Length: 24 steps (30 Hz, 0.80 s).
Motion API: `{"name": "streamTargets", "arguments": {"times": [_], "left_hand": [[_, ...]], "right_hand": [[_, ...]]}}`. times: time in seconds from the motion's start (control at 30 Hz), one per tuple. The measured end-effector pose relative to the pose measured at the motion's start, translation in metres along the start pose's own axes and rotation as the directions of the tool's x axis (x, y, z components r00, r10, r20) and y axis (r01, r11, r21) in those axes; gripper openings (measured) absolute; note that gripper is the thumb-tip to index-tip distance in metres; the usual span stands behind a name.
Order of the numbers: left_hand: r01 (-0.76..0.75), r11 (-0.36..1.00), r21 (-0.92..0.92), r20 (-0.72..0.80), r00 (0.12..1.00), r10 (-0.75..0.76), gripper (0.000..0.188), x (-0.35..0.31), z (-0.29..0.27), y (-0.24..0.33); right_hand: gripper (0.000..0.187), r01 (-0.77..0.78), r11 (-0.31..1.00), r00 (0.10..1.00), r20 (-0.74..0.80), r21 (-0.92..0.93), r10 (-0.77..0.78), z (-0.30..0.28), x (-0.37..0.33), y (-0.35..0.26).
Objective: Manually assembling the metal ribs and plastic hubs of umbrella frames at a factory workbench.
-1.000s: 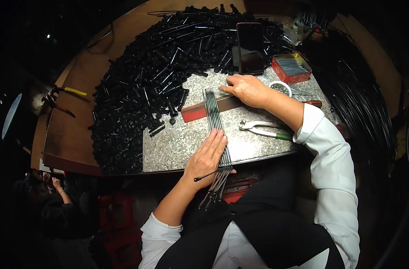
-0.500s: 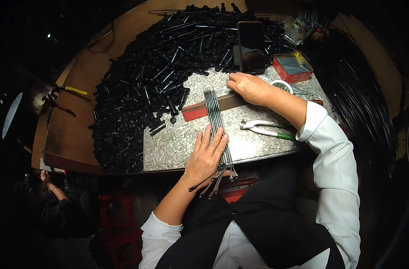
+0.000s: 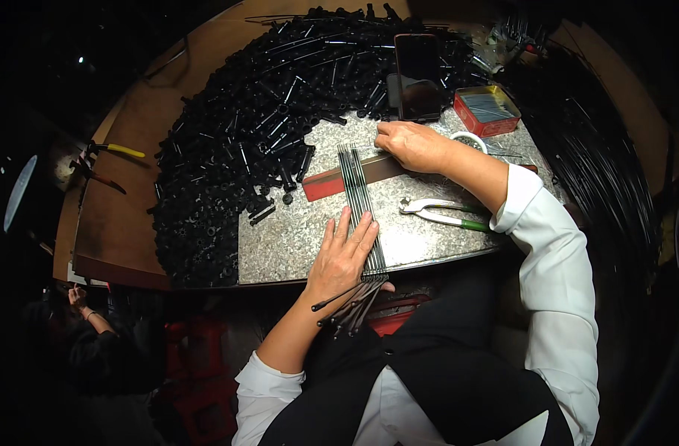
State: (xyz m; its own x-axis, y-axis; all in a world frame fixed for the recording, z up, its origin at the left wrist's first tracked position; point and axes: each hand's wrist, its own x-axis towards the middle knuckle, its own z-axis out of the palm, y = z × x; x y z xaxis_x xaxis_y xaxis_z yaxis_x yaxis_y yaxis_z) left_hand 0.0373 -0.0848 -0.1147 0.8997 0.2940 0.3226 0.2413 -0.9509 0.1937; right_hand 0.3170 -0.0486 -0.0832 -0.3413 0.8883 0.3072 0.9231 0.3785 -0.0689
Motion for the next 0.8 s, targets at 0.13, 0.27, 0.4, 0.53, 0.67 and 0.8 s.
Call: {"name": "streamTargets", "arguments": {"times": [0.13,0.27,0.4,0.53,0.67,0.8], "left_hand": [[-0.006,1.000,-0.018,0.004,1.000,0.006,0.097,0.001,-0.005,0.002],[-0.011,1.000,-0.021,-0.016,1.000,0.011,0.097,-0.001,0.000,-0.001],[-0.026,0.998,0.054,-0.022,0.999,0.027,0.099,-0.003,0.008,-0.008],[0.004,1.000,-0.028,-0.005,1.000,-0.005,0.109,0.002,0.000,-0.001],[0.015,0.999,-0.047,-0.006,1.000,-0.016,0.109,0.002,0.001,-0.001],[0.050,0.996,-0.074,0.029,0.998,-0.048,0.095,0.005,-0.008,0.004]], "right_hand": [[0.013,0.031,0.999,0.999,0.023,-0.020,-0.031,-0.003,0.000,-0.003],[0.016,0.092,0.994,0.992,-0.081,-0.064,-0.097,0.000,0.002,0.001],[0.020,0.062,0.996,0.995,-0.071,-0.071,-0.067,0.000,0.004,-0.002],[0.022,0.070,0.996,0.996,-0.058,-0.051,-0.073,0.001,0.005,-0.002],[0.028,0.060,0.998,0.994,-0.091,0.023,-0.057,0.004,0.006,-0.005],[0.040,0.057,0.975,0.992,-0.124,0.216,-0.030,-0.002,0.005,-0.011]]}}
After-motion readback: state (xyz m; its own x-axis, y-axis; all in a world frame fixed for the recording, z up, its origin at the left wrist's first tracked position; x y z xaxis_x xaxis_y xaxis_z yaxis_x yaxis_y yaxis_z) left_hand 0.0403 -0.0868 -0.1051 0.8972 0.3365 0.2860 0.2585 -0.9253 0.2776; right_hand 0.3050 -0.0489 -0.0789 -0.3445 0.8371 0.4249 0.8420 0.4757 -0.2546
